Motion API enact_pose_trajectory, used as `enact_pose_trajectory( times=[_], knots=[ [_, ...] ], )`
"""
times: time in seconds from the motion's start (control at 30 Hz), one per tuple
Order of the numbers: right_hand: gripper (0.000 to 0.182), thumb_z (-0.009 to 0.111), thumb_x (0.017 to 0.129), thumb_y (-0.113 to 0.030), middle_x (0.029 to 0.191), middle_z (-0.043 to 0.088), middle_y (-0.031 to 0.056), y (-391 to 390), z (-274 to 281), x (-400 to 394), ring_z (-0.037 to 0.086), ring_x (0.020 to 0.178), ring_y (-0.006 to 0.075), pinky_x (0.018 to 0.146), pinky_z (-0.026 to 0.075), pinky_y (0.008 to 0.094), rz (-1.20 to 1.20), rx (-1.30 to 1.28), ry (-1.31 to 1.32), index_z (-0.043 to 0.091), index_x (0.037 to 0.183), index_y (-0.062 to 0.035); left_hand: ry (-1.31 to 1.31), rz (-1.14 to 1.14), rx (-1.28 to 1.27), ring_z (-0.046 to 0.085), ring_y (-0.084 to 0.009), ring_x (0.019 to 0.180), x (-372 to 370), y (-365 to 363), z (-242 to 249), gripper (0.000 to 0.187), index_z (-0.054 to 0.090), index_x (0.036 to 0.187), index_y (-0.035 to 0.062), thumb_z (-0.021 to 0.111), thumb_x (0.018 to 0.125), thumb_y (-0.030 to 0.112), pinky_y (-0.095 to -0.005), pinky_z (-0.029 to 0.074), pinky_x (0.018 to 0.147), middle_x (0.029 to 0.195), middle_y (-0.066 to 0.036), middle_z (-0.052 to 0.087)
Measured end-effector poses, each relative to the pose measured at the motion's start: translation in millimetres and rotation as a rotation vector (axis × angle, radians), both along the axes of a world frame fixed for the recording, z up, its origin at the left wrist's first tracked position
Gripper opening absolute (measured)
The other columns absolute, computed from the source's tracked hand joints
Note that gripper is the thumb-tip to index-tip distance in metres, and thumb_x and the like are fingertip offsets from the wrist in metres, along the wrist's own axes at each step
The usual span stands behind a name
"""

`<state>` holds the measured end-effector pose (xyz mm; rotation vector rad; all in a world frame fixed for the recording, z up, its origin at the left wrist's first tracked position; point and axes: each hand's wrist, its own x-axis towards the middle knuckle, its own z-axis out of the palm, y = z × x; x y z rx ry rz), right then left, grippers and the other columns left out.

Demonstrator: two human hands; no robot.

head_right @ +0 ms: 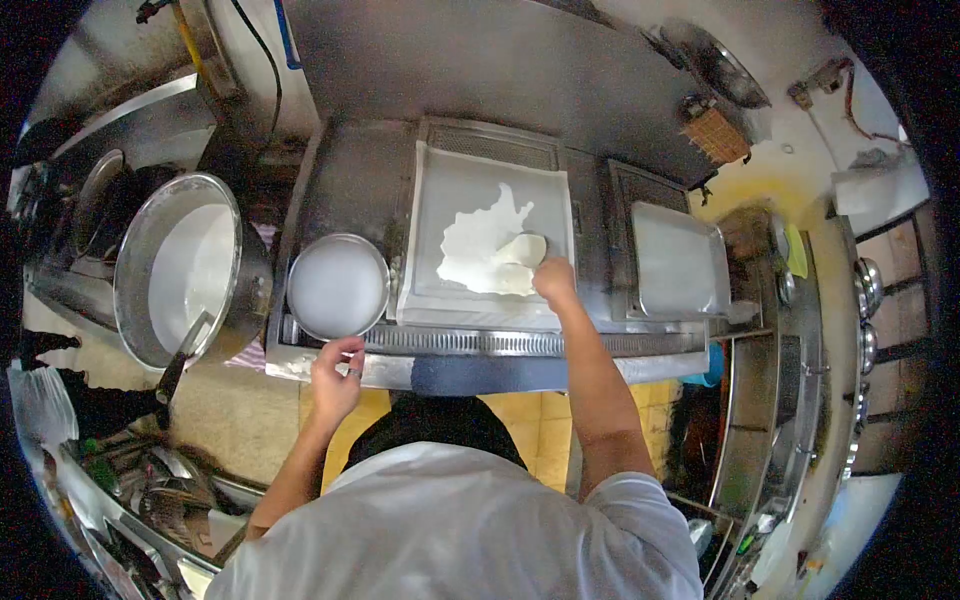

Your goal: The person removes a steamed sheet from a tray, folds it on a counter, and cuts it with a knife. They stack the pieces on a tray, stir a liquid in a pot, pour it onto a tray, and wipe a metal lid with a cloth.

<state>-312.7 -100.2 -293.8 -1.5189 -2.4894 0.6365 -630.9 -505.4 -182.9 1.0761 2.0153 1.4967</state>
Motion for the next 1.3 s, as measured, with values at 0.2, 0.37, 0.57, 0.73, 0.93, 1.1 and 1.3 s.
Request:
enact_pose_trajectory(
  times=[0.2,0.37,0.57,0.73,0.93,1.1,1.3],
  knots=[
    [0.012,0.063,0.075,-0.003,0.086,0.070,0.0237,0,26,-16,0.068,0.083,0.0394,0.074,0.054,0.0477,-0.070,0.140,-0.186,0.071,0.082,0.0018,0.006,-0.004,-0.034,0.071,-0.0277,0.090,-9,-3,-9,0.019,0.071,0.107,0.0025,0.069,0.088,-0.002,-0.0364,0.057,0.076,0.098,-0.014,0.073],
    [0.021,0.057,0.079,-0.007,0.096,0.070,0.0281,15,55,-49,0.067,0.096,0.0446,0.088,0.054,0.0511,-0.074,0.261,-0.192,0.073,0.089,0.0013,0.001,-0.055,-0.003,0.070,-0.0284,0.091,1,20,4,0.019,0.070,0.107,0.0018,0.069,0.088,-0.002,-0.0368,0.057,0.078,0.099,-0.014,0.072],
    [0.033,0.058,0.079,-0.008,0.095,0.069,0.0298,40,73,-78,0.067,0.092,0.0456,0.086,0.054,0.0504,-0.044,0.338,-0.013,0.070,0.107,0.0067,0.089,-0.173,-0.066,0.067,-0.0385,0.101,24,73,8,0.026,0.069,0.111,0.0039,0.071,0.086,0.003,-0.0429,0.054,0.092,0.106,-0.019,0.070],
    [0.039,0.058,0.075,0.004,0.095,0.066,0.0260,34,95,-86,0.065,0.091,0.0430,0.080,0.053,0.0482,-0.032,0.408,0.131,0.066,0.113,0.0102,0.332,-0.355,-0.294,0.058,-0.0432,0.123,57,136,2,0.049,0.060,0.129,-0.0055,0.070,0.089,0.021,-0.0522,0.042,0.108,0.129,-0.028,0.062],
    [0.049,0.051,0.081,0.009,0.100,0.064,0.0241,2,120,-58,0.062,0.096,0.0407,0.084,0.050,0.0451,-0.112,0.244,0.291,0.062,0.129,0.0084,0.702,-0.481,-0.759,0.026,-0.0484,0.149,95,214,-51,0.085,0.036,0.149,-0.0143,0.047,0.101,0.056,-0.0616,0.016,0.122,0.161,-0.033,0.027],
    [0.046,0.050,0.085,0.011,0.099,0.065,0.0210,-19,112,-23,0.064,0.092,0.0368,0.079,0.051,0.0421,-0.129,0.155,0.388,0.063,0.129,0.0058,0.730,-0.365,-0.724,0.024,-0.0497,0.149,80,284,-68,0.090,0.035,0.150,-0.0148,0.043,0.100,0.060,-0.0627,0.010,0.123,0.162,-0.034,0.024],
    [0.049,0.051,0.084,0.011,0.098,0.067,0.0176,-34,117,-6,0.063,0.089,0.0325,0.077,0.052,0.0401,-0.133,0.096,0.423,0.062,0.131,0.0056,0.811,-0.260,-0.730,0.013,-0.0463,0.155,48,360,-88,0.094,0.022,0.156,-0.0122,0.040,0.101,0.062,-0.0618,0.003,0.124,0.166,-0.031,0.017]
  ],
)
